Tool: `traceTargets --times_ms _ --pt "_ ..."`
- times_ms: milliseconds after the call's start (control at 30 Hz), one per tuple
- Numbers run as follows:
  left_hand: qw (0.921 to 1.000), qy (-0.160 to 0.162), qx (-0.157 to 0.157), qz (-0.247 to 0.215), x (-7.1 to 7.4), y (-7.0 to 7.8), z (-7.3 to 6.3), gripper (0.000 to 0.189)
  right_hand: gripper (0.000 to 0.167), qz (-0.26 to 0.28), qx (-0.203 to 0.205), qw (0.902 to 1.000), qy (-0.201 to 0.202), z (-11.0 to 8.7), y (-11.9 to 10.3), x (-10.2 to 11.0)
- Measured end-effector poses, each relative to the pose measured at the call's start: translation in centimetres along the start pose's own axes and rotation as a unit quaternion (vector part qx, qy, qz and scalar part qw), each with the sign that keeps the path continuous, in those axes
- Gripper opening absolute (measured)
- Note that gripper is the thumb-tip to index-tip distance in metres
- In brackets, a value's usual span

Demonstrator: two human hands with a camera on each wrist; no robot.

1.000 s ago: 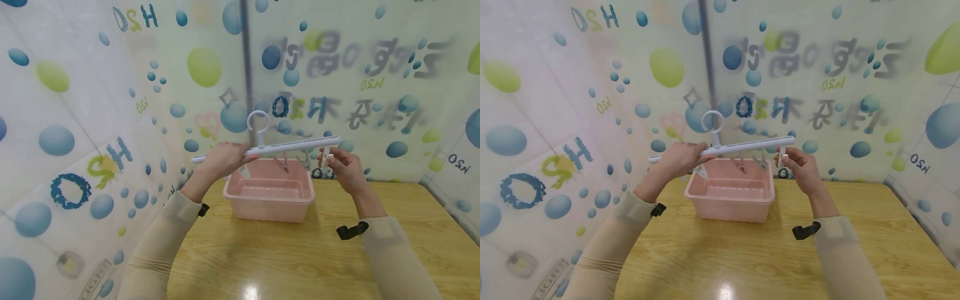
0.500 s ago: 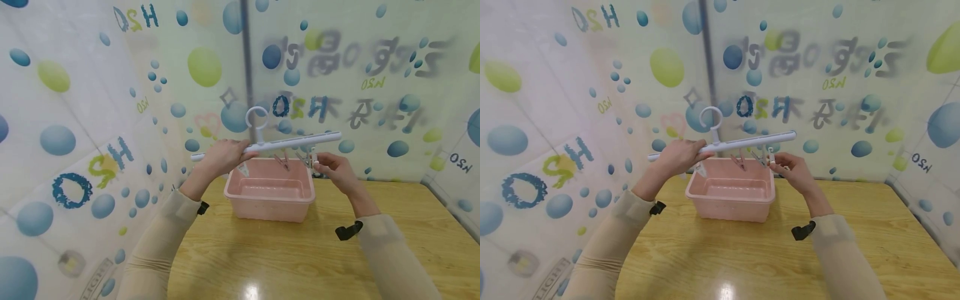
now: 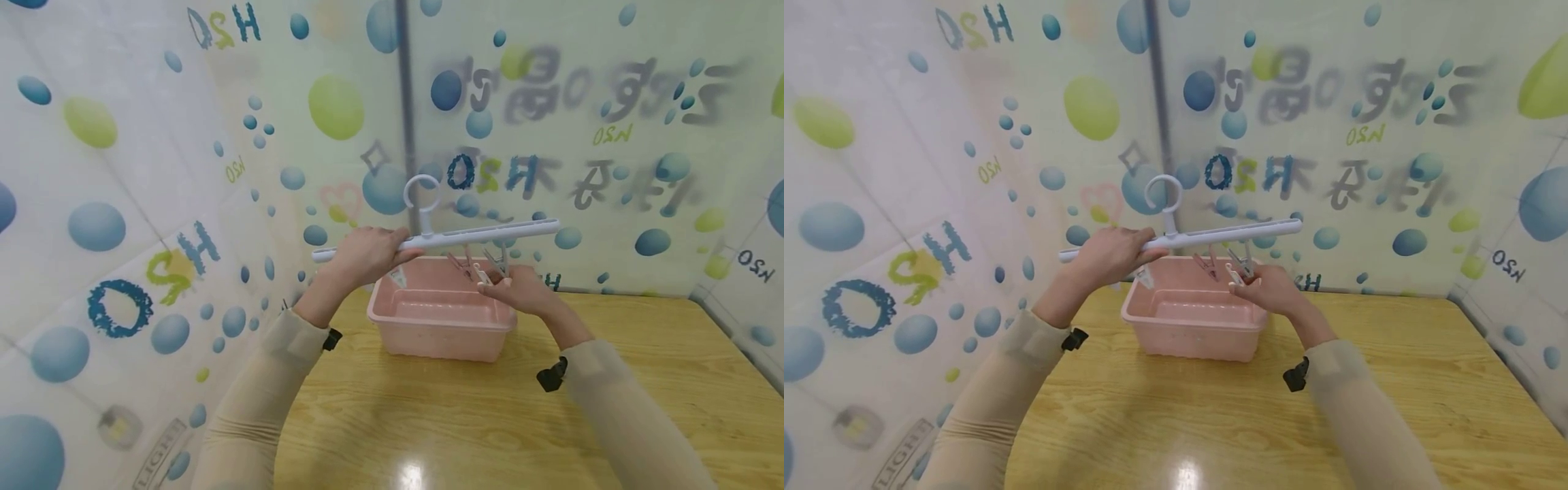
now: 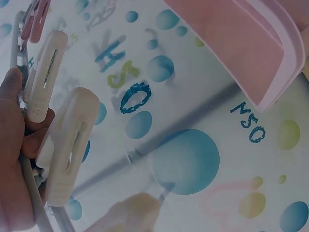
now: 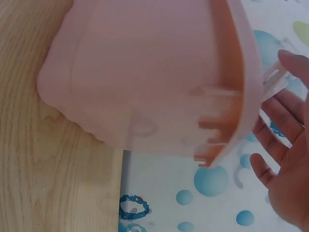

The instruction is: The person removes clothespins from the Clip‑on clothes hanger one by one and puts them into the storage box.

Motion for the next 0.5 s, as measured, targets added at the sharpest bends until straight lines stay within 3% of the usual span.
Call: traceTargets --times_ms 100,300,500 --pt "1.0 -0.001 0.0 0.001 0.0 0.0 0.0 0.044 0.036 -0.023 -0.008 0.9996 -0.014 0.8 0.1 -0.8" --pt "1.0 0.003 0.003 0.006 -0.1 -0.1 -0.1 0.045 0.036 -0.099 0.034 0.9944 -0.015 1.3 0.1 -1.7" --pt "1.0 0.007 0.002 0.004 -0.3 -0.2 -0.1 0.045 0.04 -0.097 0.044 0.9939 -0.025 1.5 0.0 -2.1"
Point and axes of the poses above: each hand's wrist, its own z-axis towards the middle knuckle, its own x-axis out of the back of the hand, y = z × x, the point moved 1 cm from there along z, towards the middle knuckle, and after that the axes turned 11 degrees about -y, right-handed, at the moved point
